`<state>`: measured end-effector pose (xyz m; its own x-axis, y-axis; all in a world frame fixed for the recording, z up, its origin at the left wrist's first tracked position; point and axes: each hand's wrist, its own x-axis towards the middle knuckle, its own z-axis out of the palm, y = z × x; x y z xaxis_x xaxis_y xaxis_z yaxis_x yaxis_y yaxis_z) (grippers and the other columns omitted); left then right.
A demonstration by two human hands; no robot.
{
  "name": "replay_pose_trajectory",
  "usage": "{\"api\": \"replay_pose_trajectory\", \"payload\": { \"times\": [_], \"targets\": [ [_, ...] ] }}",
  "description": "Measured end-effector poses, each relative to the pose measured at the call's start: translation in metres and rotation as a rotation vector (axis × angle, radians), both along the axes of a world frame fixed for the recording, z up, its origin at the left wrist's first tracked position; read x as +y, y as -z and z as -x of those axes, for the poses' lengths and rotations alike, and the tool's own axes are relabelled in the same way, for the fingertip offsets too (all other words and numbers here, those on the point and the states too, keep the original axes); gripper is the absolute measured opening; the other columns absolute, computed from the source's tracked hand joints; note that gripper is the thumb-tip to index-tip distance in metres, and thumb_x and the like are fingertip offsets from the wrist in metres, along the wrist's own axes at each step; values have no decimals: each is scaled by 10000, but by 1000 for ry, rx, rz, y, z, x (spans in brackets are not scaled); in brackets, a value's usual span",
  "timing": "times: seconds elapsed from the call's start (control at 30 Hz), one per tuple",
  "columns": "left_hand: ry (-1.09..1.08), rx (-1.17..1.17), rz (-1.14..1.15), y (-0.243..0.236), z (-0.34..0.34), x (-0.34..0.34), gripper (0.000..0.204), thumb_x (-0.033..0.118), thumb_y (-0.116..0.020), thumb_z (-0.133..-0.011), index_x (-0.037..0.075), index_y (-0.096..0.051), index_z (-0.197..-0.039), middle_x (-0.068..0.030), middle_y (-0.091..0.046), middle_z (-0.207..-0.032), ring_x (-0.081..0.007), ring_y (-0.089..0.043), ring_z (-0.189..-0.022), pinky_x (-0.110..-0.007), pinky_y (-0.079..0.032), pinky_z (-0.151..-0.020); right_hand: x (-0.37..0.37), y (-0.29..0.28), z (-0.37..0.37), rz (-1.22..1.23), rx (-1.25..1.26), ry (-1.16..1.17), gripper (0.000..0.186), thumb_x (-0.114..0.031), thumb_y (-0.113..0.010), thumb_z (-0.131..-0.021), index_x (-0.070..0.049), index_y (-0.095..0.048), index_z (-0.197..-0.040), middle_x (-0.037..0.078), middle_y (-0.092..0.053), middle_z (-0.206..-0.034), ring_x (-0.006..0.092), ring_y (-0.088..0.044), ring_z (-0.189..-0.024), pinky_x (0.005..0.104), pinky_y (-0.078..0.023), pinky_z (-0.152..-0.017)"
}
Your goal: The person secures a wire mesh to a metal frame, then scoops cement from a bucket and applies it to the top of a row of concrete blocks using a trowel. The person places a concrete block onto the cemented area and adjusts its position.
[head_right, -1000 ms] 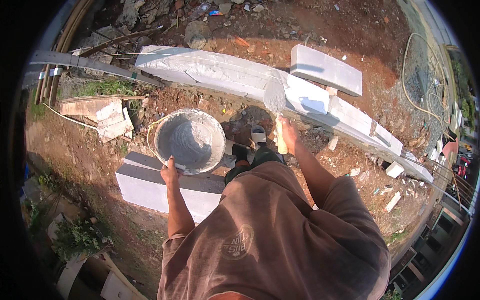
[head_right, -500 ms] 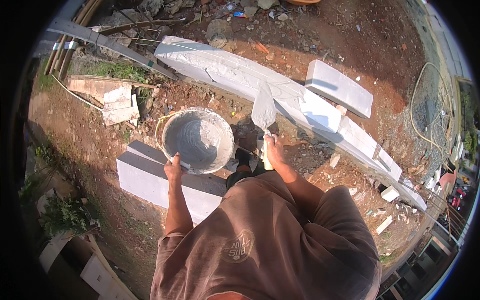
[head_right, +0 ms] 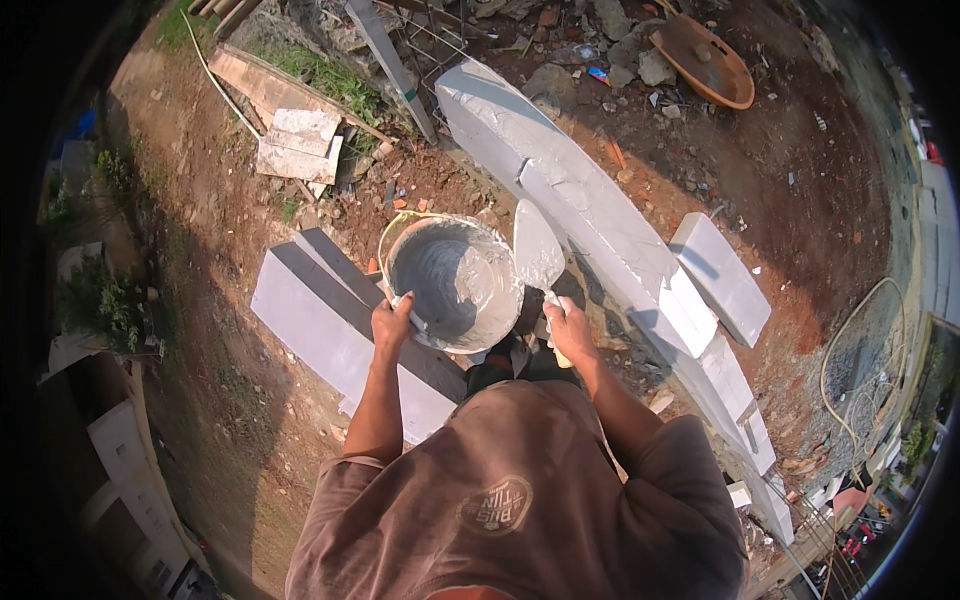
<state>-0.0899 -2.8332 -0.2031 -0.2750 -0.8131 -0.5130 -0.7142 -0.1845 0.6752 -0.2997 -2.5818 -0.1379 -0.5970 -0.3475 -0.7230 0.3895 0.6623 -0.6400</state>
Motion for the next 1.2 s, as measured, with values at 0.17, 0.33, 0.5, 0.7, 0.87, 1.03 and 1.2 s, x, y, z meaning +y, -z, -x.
{"api": "replay_pose_trajectory", "payload": {
  "times": [0.17,0.33,0.5,0.7,0.87,1.03,1.2],
  "targets": [
    [5,-57,71,-16,14,7,460,387,-682,-772,-56,-645,-890,-137,-651,-698,-208,-632,-617,-341,-486,-595,-23,-24,-12,-247,516,-811,387,-329,-553,-854,-12,-543,-1076,235,-638,-939,390,-624,-890,468,-492,-757],
    [48,-154,36,-30,34,11,492,413,-682,-749,-57,-649,-894,-188,-655,-742,-269,-656,-712,-366,-489,-683,-78,58,-14,-419,441,-1029,445,-338,-583,-832,32,-570,-1079,244,-623,-1028,382,-601,-972,464,-491,-801],
    [59,-218,15,-33,31,6,535,476,-674,-723,-26,-654,-909,-238,-659,-824,-378,-652,-810,-425,-497,-730,-73,53,8,-280,-89,-821,359,-270,-630,-822,13,-626,-1042,178,-656,-882,260,-657,-752,360,-537,-660],
    [31,-154,-61,-25,20,-15,523,460,-672,-733,-35,-654,-900,-234,-661,-813,-353,-661,-787,-408,-496,-725,-31,-10,50,-60,-385,-329,386,-246,-645,-823,16,-589,-1101,74,-633,-803,144,-591,-574,289,-493,-478],
    [13,-93,-83,-15,10,-18,506,442,-671,-740,-37,-653,-902,-231,-662,-809,-347,-663,-784,-407,-494,-725,-89,-42,113,24,16,-285,476,-255,-625,-829,5,-539,-1218,96,-639,-822,171,-620,-706,297,-494,-598],
    [46,-90,-68,-16,7,-19,493,442,-672,-741,-18,-659,-919,-215,-667,-811,-342,-663,-789,-400,-495,-723,-188,-22,164,-135,1063,-528,500,-322,-632,-793,-37,-567,-1198,235,-622,-1032,365,-599,-974,424,-464,-850],
    [20,-114,-104,-25,2,-21,480,440,-667,-743,3,-664,-941,-207,-670,-822,-344,-661,-807,-397,-495,-734,-222,-38,148,-447,1010,-533,454,-316,-621,-806,-63,-588,-1181,246,-616,-1053,385,-586,-1004,454,-467,-846]
  ]
}}
